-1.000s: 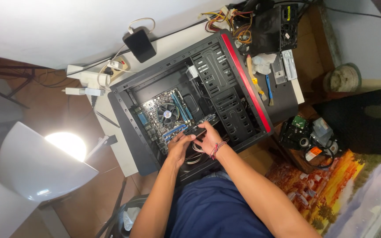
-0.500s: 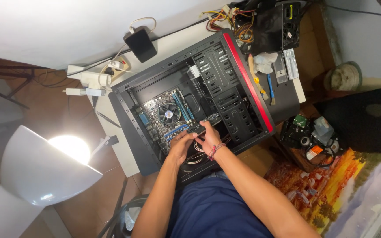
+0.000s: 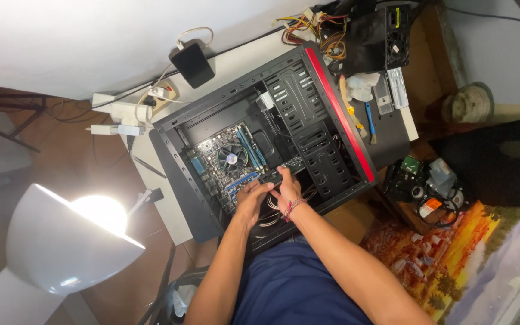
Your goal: The person works on an open desktop computer case on a desk, handling a hard drive and connecting cables inside the case. They lift and reposition the drive, route wires, and press components near the motherboard and drive bays.
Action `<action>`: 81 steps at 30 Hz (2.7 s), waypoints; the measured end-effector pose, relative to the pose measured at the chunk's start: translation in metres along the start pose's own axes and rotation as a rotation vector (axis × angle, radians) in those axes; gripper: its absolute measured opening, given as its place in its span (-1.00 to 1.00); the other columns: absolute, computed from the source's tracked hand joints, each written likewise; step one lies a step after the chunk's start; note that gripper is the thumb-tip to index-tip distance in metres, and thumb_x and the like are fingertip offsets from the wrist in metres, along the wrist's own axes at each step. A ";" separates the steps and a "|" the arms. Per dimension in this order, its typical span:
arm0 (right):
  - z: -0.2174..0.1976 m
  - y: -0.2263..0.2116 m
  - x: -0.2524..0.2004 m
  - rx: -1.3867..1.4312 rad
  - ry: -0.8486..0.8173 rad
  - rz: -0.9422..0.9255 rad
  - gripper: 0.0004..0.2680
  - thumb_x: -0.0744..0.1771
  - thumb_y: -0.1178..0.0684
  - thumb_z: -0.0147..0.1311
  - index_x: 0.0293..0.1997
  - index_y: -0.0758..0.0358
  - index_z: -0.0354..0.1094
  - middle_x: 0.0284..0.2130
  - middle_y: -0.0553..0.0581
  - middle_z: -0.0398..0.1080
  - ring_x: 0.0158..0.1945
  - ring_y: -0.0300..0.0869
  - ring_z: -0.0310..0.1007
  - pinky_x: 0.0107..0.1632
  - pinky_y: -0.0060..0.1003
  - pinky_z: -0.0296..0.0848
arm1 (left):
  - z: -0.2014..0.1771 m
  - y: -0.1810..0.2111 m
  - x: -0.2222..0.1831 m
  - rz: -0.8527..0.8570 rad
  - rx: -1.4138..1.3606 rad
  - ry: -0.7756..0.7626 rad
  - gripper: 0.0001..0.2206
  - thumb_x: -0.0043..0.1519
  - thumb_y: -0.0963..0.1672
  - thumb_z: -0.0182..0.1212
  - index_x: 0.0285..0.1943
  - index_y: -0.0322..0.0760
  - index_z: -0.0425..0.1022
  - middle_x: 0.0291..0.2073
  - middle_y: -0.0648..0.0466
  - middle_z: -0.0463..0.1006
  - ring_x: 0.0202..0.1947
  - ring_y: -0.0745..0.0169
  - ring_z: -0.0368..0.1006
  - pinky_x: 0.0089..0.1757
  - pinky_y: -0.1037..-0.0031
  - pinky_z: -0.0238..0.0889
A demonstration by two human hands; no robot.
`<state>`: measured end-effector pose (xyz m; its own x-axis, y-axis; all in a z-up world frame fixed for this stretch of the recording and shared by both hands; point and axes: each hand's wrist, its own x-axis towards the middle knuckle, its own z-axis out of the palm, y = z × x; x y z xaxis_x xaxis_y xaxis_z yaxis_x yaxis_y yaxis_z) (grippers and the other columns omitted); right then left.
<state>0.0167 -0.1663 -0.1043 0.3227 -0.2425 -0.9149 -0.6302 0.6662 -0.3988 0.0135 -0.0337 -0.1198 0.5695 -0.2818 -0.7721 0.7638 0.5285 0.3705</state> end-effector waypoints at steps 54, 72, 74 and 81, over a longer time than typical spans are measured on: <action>0.000 0.020 0.028 0.137 -0.002 -0.171 -0.67 0.34 -0.24 0.05 0.02 0.21 0.30 -0.19 0.09 0.45 -0.11 -0.17 0.48 -0.05 -0.16 0.48 | 0.007 0.020 -0.001 0.057 0.424 0.228 -0.28 -0.14 -0.06 0.63 0.16 -0.62 0.50 -0.04 -0.16 0.63 -0.05 0.17 0.56 0.01 0.47 0.42; -0.004 0.006 0.012 0.146 0.046 -0.139 -0.75 0.32 -0.08 0.00 -0.08 0.30 0.32 -0.26 0.12 0.43 -0.23 -0.11 0.48 -0.15 -0.16 0.47 | -0.005 -0.016 -0.012 -0.003 0.108 0.129 -0.19 -0.11 -0.19 0.57 0.38 -0.51 0.26 0.26 -0.16 0.42 0.32 0.07 0.34 0.26 0.38 0.16; -0.002 0.002 0.006 0.151 0.032 -0.135 -0.77 0.32 -0.05 -0.01 -0.08 0.31 0.31 -0.25 0.12 0.44 -0.21 -0.11 0.49 -0.14 -0.16 0.49 | -0.001 -0.011 -0.015 -0.002 0.105 0.137 -0.20 -0.10 -0.19 0.57 0.37 -0.52 0.28 0.25 -0.17 0.43 0.32 0.05 0.34 0.27 0.37 0.16; -0.003 0.004 0.007 0.141 -0.027 -0.160 -0.82 0.35 0.05 -0.06 -0.07 0.35 0.27 -0.24 0.15 0.44 -0.21 -0.11 0.52 -0.16 -0.17 0.53 | 0.000 -0.007 -0.015 -0.004 0.104 0.145 -0.22 -0.10 -0.19 0.55 0.36 -0.49 0.30 0.26 -0.17 0.43 0.33 0.04 0.32 0.28 0.35 0.13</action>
<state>0.0139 -0.1675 -0.1131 0.4308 -0.3349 -0.8380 -0.4647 0.7137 -0.5241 -0.0004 -0.0331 -0.1110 0.5226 -0.1613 -0.8372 0.7975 0.4399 0.4130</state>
